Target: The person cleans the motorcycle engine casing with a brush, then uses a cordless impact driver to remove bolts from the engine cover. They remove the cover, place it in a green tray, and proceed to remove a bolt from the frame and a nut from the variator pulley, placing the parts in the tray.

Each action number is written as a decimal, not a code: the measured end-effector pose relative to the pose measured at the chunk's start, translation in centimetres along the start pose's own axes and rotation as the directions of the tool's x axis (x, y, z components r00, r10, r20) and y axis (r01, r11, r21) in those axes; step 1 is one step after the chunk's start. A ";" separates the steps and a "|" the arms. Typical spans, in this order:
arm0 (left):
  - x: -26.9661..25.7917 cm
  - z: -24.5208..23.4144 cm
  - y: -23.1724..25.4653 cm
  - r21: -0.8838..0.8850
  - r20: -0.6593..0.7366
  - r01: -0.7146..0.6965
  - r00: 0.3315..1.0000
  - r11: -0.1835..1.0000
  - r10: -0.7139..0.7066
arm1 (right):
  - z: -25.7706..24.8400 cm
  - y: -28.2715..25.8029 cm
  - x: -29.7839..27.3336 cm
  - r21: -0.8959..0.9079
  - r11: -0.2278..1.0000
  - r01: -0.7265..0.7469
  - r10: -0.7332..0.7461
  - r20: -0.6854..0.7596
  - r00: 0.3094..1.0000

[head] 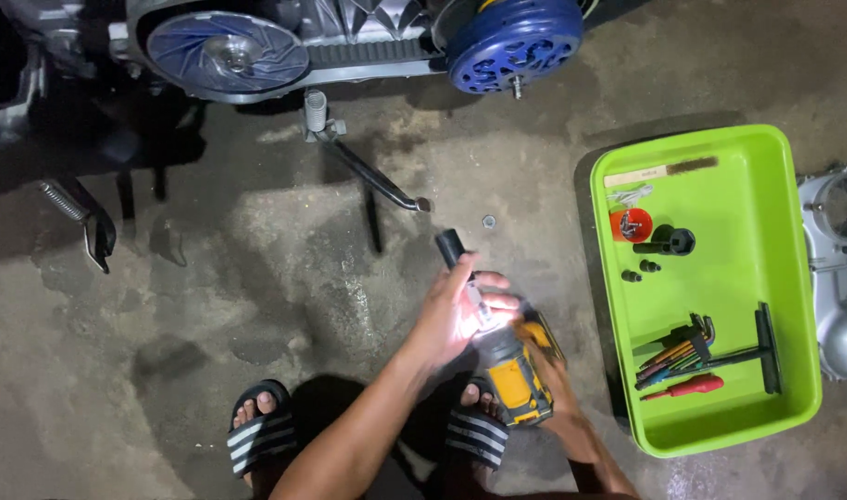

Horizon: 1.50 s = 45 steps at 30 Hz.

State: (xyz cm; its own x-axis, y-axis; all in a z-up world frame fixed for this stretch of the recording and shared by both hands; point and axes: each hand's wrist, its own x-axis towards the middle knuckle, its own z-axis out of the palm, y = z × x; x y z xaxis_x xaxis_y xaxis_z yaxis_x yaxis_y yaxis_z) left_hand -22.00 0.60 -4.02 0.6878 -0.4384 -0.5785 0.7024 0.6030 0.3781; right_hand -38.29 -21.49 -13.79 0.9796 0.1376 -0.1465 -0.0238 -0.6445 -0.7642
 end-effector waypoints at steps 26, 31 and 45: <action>-0.2 3.0 4.6 0.537 -0.102 -0.145 0.967 0.831 0.234 | 2.6 2.1 24.2 -0.630 0.766 0.129 -0.176 -0.012 0.984; -0.9 3.6 4.9 0.668 -0.133 -0.205 0.913 0.716 0.385 | 2.6 1.2 23.1 -0.519 0.855 0.017 -0.075 -0.091 0.993; -4.7 11.6 3.1 0.740 0.656 -0.614 0.749 -0.276 0.091 | -14.6 5.5 6.8 0.142 0.909 -0.393 0.373 -0.697 0.612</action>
State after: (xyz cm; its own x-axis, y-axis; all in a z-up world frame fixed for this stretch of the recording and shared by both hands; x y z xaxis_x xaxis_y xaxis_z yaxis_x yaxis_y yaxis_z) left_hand -20.90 -3.22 8.23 0.6997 -0.7105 0.0752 -0.4809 -0.3905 0.7850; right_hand -28.86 -35.12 -9.81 0.7301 -0.6804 0.0625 -0.4347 -0.5331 -0.7258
